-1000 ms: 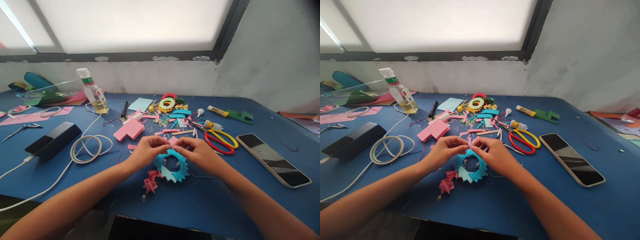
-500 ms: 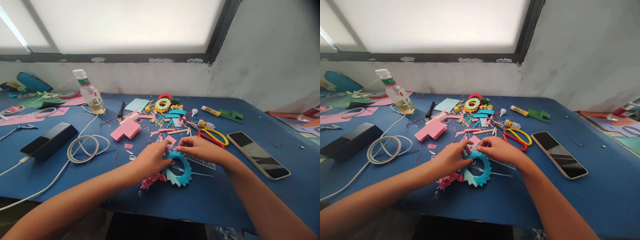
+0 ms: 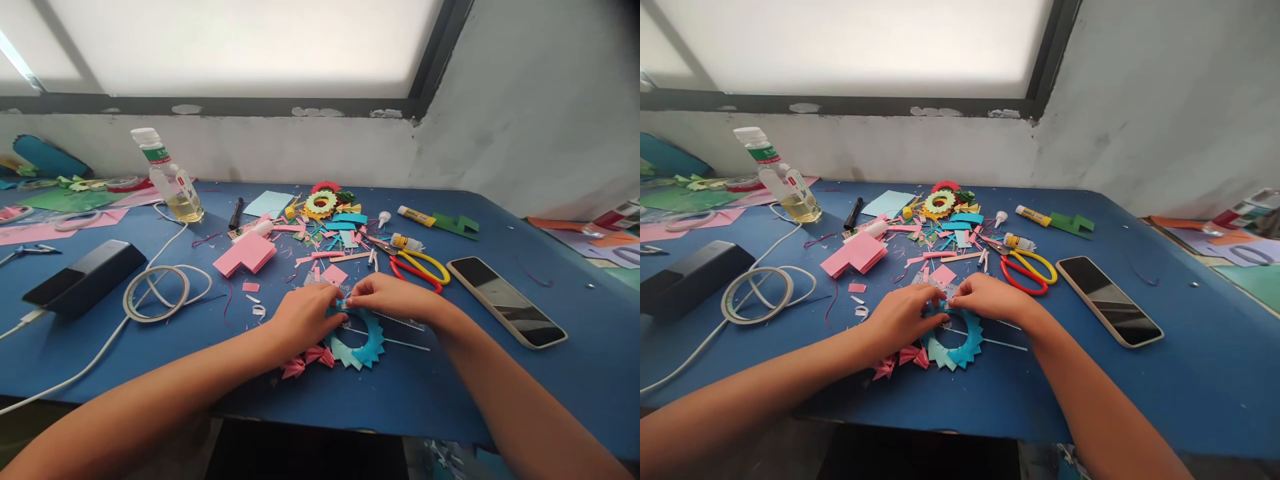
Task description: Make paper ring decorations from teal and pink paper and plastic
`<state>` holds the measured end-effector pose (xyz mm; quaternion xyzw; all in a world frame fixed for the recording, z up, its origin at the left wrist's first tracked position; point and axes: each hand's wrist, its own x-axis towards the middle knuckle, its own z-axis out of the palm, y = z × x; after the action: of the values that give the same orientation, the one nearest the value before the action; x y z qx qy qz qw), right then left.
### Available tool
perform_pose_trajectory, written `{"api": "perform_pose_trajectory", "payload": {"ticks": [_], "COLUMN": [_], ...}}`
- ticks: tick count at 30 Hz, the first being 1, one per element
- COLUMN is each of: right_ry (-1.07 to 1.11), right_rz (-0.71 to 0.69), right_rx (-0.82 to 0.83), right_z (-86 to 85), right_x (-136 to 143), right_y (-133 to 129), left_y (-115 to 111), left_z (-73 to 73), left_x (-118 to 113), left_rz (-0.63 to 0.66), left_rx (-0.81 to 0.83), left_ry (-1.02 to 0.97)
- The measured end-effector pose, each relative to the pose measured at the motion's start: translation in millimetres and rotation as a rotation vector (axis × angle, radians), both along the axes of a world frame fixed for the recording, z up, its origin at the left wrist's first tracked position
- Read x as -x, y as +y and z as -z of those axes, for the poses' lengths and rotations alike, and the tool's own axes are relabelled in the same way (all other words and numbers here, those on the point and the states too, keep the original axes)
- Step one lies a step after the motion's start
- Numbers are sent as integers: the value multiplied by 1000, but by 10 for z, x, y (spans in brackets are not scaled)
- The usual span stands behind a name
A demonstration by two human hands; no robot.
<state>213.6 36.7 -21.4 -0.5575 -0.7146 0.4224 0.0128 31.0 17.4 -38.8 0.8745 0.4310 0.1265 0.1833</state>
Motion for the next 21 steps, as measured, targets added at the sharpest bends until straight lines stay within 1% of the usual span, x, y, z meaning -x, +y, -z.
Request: {"api": "perform_pose_trajectory", "payload": {"ticks": [6,13,17,21], "right_ry": [-11,16,63,157], "right_rz": [9,23,27,58], "right_rx": [-20,10,37,37], "right_z": [-17,-34,-42,-109], "right_x": [10,24,24,34], "right_y": [-3,-11,-21,-51], "left_y": [1,38,41,25], "left_z": [-6,-7,-13,-4], "left_x": [-6,45,67,55], "left_rz": [14,16,16,3], "left_rx": [-6,59,107,114], "left_ry": [-4,-59,-116,-146]}}
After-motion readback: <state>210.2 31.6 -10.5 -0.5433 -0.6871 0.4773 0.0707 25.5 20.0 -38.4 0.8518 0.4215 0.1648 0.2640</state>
